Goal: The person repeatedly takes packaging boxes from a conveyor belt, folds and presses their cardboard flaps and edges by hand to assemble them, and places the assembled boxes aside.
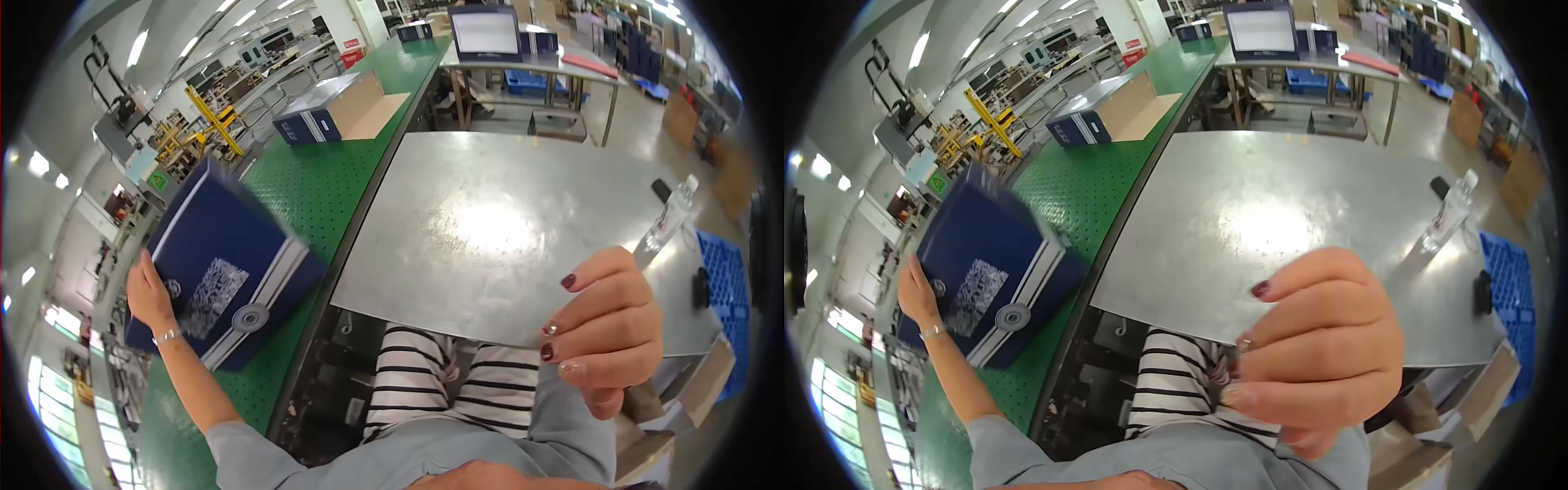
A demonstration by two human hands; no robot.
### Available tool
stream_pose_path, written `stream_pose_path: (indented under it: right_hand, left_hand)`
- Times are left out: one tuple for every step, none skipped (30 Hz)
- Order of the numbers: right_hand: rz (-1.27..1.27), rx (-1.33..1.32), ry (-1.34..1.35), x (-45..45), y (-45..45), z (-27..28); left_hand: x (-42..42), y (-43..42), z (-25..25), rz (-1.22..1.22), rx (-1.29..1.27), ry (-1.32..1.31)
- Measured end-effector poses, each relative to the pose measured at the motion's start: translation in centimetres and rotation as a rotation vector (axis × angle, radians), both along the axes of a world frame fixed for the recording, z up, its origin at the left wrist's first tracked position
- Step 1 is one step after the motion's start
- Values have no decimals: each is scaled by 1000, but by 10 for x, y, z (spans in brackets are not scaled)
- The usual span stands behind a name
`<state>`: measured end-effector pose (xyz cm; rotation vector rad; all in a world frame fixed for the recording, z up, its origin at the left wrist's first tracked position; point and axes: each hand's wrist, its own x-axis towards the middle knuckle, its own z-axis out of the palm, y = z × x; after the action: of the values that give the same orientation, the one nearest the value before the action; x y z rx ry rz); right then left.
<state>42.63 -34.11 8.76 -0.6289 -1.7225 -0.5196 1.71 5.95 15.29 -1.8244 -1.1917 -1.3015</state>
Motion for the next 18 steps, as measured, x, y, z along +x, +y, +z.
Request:
stream_pose_path:
  right_hand:
    - [-18,-13,21,8,-8,-2]
    - [-16,-19,103,-7,-5,3]
    - [8,-7,173,-60,64,4]
    - [-5,-23,193,-91,93,11]
    - [-37,20,157,-101,101,14]
    - [-69,64,121,-105,103,14]
    - [-73,45,148,-107,101,11]
    - [-44,13,160,-96,95,6]
    - [-13,-14,168,-82,89,4]
    - [18,-33,166,-69,83,-1]
    - [54,-47,155,-57,80,-5]
    - [93,-59,139,-48,80,-9]
    - [129,-73,123,-48,82,-8]
    - [163,-88,103,-11,61,-21]
    - [193,-105,82,-6,56,-22]
    - [223,-120,61,-16,59,-18]
    - [255,-137,39,-33,78,-6]
    - [282,-161,21,-51,99,7]
  left_hand:
    - [-10,-2,0,249,-79,143]
    - [-27,11,-6,332,-101,158]
    - [-83,77,-13,439,-105,159]
    - [-113,116,-10,427,-117,183]
    - [-126,129,-7,545,-58,211]
    - [-133,135,-8,661,8,239]
    - [-120,139,-12,756,295,302]
    - [-76,125,-13,833,590,358]
    - [-34,105,-12,148,537,199]
    - [3,81,-17,186,310,305]
    - [30,70,-20,229,85,399]
    - [62,97,-45,-150,100,323]
    - [109,74,-58,-268,-106,305]
    - [146,80,-83,-514,-98,332]
    - [183,68,-105,-651,-147,350]
    - [215,58,-125,-736,-177,409]
    - [247,56,-149,-892,-279,417]
    - [275,48,-168,-963,-310,419]
